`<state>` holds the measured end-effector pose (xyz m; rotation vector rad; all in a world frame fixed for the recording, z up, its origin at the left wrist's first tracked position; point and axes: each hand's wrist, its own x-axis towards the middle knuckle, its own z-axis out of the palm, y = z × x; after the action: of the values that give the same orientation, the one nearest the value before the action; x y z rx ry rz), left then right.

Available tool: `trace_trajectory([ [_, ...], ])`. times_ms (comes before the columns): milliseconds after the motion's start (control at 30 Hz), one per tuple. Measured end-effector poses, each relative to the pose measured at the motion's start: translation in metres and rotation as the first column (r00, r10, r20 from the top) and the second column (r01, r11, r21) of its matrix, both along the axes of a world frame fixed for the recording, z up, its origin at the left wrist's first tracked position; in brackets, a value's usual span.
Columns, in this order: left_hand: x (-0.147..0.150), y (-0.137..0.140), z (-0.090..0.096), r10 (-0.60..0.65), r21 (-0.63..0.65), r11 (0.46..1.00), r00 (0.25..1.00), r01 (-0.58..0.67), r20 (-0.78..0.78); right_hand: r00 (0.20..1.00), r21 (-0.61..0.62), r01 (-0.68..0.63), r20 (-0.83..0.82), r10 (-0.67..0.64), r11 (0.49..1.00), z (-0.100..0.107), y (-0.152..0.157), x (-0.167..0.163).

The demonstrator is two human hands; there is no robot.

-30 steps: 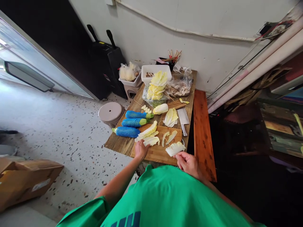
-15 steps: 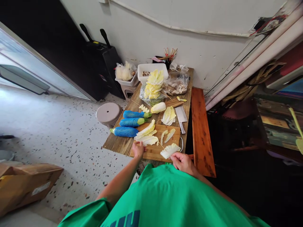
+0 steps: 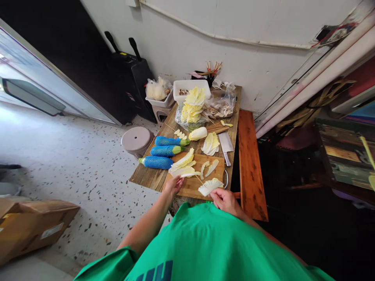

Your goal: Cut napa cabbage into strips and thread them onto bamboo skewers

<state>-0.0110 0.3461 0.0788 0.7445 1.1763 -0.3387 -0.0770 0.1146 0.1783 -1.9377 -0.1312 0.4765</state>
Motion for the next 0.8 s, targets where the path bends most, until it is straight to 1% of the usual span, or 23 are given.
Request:
trace_trajectory([
  [67,-0.006,-0.006,0.019,0.003,-0.102,0.995,1.000,-0.001,0.024,0.997,-0.021,0.017,0.070,-0.016,1.000,0.000,0.001,0.000],
  [133,-0.012,-0.016,0.044,-0.006,-0.202,0.979,0.998,0.019,0.065,0.983,-0.056,0.024,0.181,-0.013,0.998,0.002,0.001,-0.001],
  [233,-0.019,-0.033,0.085,-0.007,-0.322,0.945,0.988,0.058,0.156,0.926,-0.122,0.027,0.377,0.021,0.992,0.011,-0.002,-0.002],
  [300,-0.020,-0.041,0.109,0.015,-0.393,0.917,0.977,0.071,0.213,0.882,-0.157,0.035,0.470,0.043,0.987,0.018,-0.005,-0.003],
  [400,-0.020,-0.047,0.136,0.071,-0.409,0.911,0.963,0.044,0.261,0.836,-0.208,0.044,0.543,0.078,0.977,0.024,-0.011,-0.006],
  [467,-0.019,-0.048,0.146,0.091,-0.393,0.919,0.956,0.027,0.277,0.810,-0.249,0.033,0.573,0.120,0.968,0.025,-0.014,-0.008],
  [567,-0.021,-0.050,0.154,0.099,-0.391,0.920,0.949,0.026,0.298,0.778,-0.280,0.020,0.607,0.161,0.960,0.024,-0.017,-0.009],
  [667,-0.023,-0.053,0.158,0.102,-0.394,0.919,0.949,0.024,0.298,0.768,-0.276,0.041,0.623,0.146,0.960,0.024,-0.017,-0.010],
  [800,-0.024,-0.057,0.161,0.115,-0.420,0.908,0.953,0.014,0.280,0.764,-0.273,0.066,0.632,0.127,0.960,0.030,-0.015,-0.013],
])
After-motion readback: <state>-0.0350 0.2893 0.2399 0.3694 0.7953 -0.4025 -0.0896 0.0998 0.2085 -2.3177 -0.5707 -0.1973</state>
